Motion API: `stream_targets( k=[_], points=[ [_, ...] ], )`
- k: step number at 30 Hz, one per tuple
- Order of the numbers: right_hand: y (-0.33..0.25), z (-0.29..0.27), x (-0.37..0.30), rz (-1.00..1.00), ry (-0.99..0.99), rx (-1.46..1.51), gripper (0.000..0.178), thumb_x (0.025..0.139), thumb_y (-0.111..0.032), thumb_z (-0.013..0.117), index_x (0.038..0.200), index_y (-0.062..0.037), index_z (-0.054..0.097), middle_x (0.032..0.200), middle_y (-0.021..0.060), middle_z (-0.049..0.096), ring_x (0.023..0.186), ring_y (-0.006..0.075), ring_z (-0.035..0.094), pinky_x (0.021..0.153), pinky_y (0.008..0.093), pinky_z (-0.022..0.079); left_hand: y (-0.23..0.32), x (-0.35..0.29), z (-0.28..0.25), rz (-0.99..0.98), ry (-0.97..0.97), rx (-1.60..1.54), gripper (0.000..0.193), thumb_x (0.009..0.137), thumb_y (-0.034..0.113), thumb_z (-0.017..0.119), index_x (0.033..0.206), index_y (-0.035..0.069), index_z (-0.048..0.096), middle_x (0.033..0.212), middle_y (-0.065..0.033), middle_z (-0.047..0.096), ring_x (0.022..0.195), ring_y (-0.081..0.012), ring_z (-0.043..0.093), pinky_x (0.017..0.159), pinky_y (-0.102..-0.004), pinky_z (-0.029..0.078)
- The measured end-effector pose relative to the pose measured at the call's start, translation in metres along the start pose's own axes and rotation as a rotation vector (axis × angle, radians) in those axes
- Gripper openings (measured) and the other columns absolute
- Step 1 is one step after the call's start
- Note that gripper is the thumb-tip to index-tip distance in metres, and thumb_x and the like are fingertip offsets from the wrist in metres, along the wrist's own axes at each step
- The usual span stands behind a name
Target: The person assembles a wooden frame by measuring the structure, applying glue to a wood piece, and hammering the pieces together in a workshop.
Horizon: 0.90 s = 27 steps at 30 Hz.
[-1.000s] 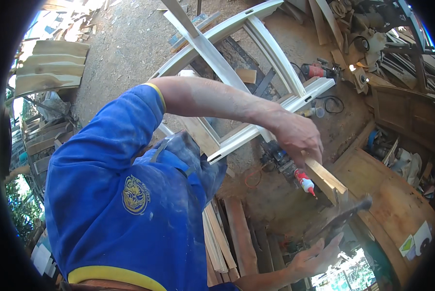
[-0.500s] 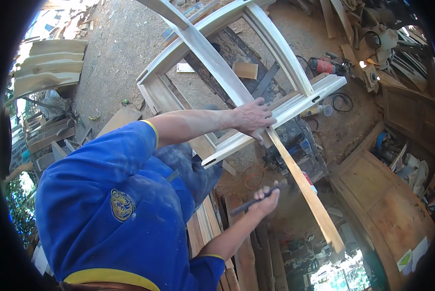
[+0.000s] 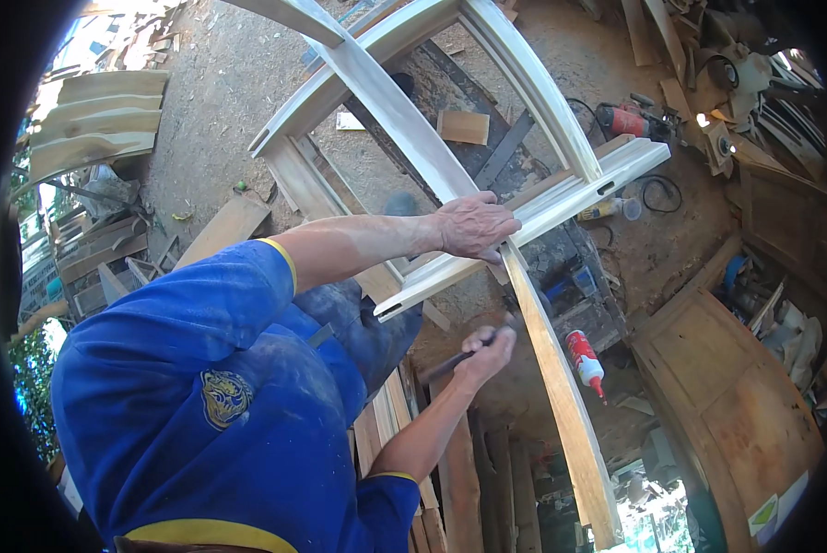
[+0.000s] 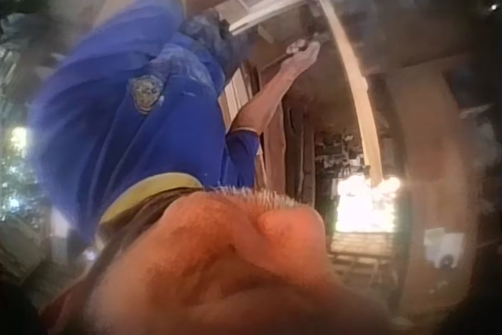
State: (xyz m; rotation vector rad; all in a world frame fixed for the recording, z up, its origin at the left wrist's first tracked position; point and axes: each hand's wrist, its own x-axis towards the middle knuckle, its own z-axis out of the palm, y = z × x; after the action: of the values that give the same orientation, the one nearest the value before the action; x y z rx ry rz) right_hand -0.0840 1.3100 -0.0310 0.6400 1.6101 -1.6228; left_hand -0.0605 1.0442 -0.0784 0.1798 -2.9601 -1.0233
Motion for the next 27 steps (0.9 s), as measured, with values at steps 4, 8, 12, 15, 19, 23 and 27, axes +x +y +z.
stream_targets(
  k=[4, 8, 12, 15, 19, 23, 27],
  points=[
    [-0.004, -0.002, 0.000, 0.017, 0.006, -0.100, 0.034, 0.100, -0.031, 0.043, 0.128, -0.0111, 0.048, 0.066, 0.0008, 0.045, 0.045, 0.0085, 0.040, 0.038, 0.0235, 0.035, -0.001, -0.001, 0.000, -0.018, -0.069, 0.014, 0.053, 0.078, 0.055, 0.066, 0.095, 0.008, 0.048, 0.087, -0.0075, 0.058, 0.093, -0.0240, 0.059, 0.088, -0.0406, 0.039],
    [0.005, 0.003, 0.003, -0.090, 0.092, 0.258, 0.034, 0.099, -0.032, 0.045, 0.127, -0.0116, 0.048, 0.066, 0.0001, 0.044, 0.045, 0.0082, 0.039, 0.038, 0.0227, 0.034, -0.001, 0.000, 0.001, -0.029, -0.045, -0.026, 0.051, 0.078, 0.053, 0.067, 0.094, 0.008, 0.048, 0.088, -0.0082, 0.058, 0.093, -0.0243, 0.059, 0.089, -0.0393, 0.040],
    [0.005, 0.008, 0.008, -0.031, 0.026, -0.075, 0.034, 0.100, -0.030, 0.044, 0.129, -0.0110, 0.047, 0.066, 0.0006, 0.044, 0.045, 0.0074, 0.039, 0.038, 0.0226, 0.034, -0.004, 0.001, 0.001, 0.025, 0.044, 0.002, 0.049, 0.076, 0.049, 0.069, 0.095, 0.008, 0.049, 0.087, -0.0076, 0.057, 0.089, -0.0239, 0.059, 0.083, -0.0364, 0.040],
    [-0.003, 0.006, 0.005, -0.026, 0.001, -0.091, 0.036, 0.101, -0.030, 0.042, 0.130, -0.0106, 0.047, 0.066, 0.0011, 0.045, 0.045, 0.0078, 0.039, 0.038, 0.0226, 0.034, -0.004, 0.000, 0.002, 0.029, 0.053, -0.008, 0.047, 0.075, 0.046, 0.069, 0.093, 0.008, 0.049, 0.086, -0.0073, 0.056, 0.086, -0.0237, 0.058, 0.081, -0.0355, 0.040],
    [0.003, 0.011, 0.000, -0.091, 0.061, 0.102, 0.034, 0.101, -0.031, 0.042, 0.128, -0.0116, 0.048, 0.066, 0.0010, 0.045, 0.044, 0.0082, 0.040, 0.037, 0.0234, 0.035, -0.003, 0.000, 0.004, -0.032, -0.051, 0.004, 0.044, 0.077, 0.044, 0.068, 0.092, 0.008, 0.048, 0.085, -0.0071, 0.056, 0.085, -0.0233, 0.059, 0.081, -0.0358, 0.041],
    [0.007, 0.015, 0.002, 0.005, -0.044, -0.129, 0.029, 0.100, -0.030, 0.046, 0.123, -0.0132, 0.049, 0.065, 0.0003, 0.044, 0.044, 0.0078, 0.038, 0.038, 0.0233, 0.034, -0.004, -0.001, 0.005, 0.010, 0.065, 0.027, 0.039, 0.080, 0.042, 0.065, 0.091, 0.009, 0.048, 0.083, -0.0068, 0.055, 0.084, -0.0227, 0.059, 0.081, -0.0358, 0.041],
    [-0.008, 0.010, -0.002, -0.053, 0.079, -0.047, 0.022, 0.100, -0.031, 0.045, 0.113, -0.0128, 0.047, 0.065, 0.0005, 0.043, 0.044, 0.0076, 0.039, 0.037, 0.0226, 0.036, -0.004, 0.000, 0.008, 0.036, 0.083, 0.024, 0.035, 0.081, 0.039, 0.065, 0.090, 0.009, 0.048, 0.082, -0.0067, 0.056, 0.083, -0.0225, 0.059, 0.081, -0.0352, 0.042]
  ],
)
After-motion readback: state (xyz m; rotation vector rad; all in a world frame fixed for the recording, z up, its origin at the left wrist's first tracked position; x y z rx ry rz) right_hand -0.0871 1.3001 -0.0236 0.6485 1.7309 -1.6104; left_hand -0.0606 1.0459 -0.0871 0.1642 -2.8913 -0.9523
